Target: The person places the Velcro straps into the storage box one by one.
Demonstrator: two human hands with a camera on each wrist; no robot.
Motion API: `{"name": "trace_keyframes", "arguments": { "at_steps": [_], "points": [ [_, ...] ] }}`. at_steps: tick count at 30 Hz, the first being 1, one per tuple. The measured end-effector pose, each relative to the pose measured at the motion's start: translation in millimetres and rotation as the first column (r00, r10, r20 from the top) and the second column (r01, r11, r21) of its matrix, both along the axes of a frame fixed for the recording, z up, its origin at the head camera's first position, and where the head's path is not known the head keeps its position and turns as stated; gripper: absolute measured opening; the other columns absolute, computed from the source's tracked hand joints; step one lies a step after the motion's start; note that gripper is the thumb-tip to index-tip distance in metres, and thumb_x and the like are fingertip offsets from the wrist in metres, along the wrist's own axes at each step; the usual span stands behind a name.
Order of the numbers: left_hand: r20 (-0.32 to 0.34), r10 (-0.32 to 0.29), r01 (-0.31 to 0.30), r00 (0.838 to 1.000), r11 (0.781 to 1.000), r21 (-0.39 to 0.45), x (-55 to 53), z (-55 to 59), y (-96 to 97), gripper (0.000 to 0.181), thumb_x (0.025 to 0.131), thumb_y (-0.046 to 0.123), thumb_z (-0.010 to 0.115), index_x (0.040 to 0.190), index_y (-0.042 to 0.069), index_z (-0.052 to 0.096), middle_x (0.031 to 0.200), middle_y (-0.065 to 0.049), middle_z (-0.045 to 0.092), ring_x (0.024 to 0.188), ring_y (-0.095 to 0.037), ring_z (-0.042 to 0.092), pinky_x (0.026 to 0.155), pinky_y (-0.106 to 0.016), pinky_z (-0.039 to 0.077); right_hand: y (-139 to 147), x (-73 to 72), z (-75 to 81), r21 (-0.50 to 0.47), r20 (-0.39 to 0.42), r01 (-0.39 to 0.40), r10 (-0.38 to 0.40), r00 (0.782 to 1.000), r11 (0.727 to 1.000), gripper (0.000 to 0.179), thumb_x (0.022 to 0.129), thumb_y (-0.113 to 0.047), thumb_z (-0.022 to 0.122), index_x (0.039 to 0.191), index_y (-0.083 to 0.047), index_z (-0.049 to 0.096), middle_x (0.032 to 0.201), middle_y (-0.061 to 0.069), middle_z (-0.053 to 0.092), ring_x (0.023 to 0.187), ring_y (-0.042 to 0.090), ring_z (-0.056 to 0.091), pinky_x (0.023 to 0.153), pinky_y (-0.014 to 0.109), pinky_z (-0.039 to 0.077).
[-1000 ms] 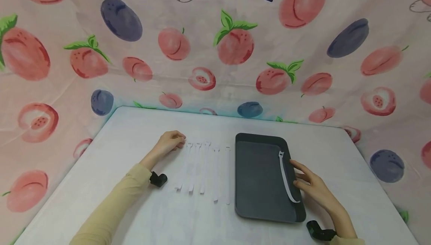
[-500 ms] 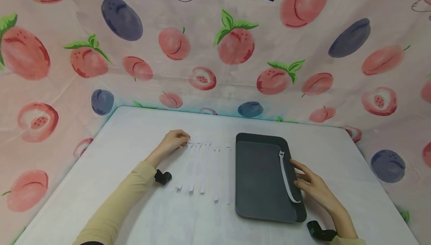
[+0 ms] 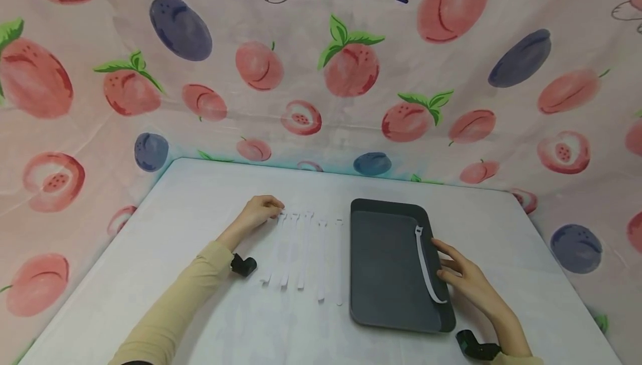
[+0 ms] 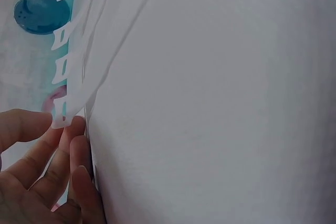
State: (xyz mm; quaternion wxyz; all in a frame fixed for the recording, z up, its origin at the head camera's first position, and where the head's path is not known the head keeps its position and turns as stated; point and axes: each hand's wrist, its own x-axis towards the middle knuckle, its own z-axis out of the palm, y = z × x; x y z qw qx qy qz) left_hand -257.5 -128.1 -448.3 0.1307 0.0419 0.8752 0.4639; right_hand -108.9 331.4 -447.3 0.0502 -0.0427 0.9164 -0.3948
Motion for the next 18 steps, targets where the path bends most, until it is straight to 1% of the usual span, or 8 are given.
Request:
{"name": "trace_keyframes", "arguments": {
  "at_steps": [7,18],
  "points": [
    [0.007,0.023,-0.023,1.000,1.000,0.005,0.5,-2.1,0.6,0.023,0.095,0.015,0.055,0.111,0.003,0.067,0.105,-0.017,0.069,0.092,-0.022,0.064,0.070,-0.023,0.044,0.4,1.0,0.9,0.004,-0.005,-0.002,0.002,1.000,1.000,0.062,0.094,-0.015,0.056,0.151,-0.020,0.032,0.148,0.024,0.040,0.122,0.050,0.052,0.092,0.066,0.043],
    [0.012,0.059,-0.059,0.998,0.998,0.023,0.2,-5.3,2.3,0.020,0.093,0.013,0.059,0.107,0.004,0.069,0.091,-0.012,0.070,0.079,-0.015,0.059,0.064,-0.022,0.043,0.7,0.9,1.2,-0.006,-0.004,-0.002,0.002,1.000,1.000,0.062,0.093,-0.013,0.055,0.150,-0.018,0.032,0.149,0.025,0.039,0.122,0.051,0.052,0.092,0.066,0.044]
  ]
}}
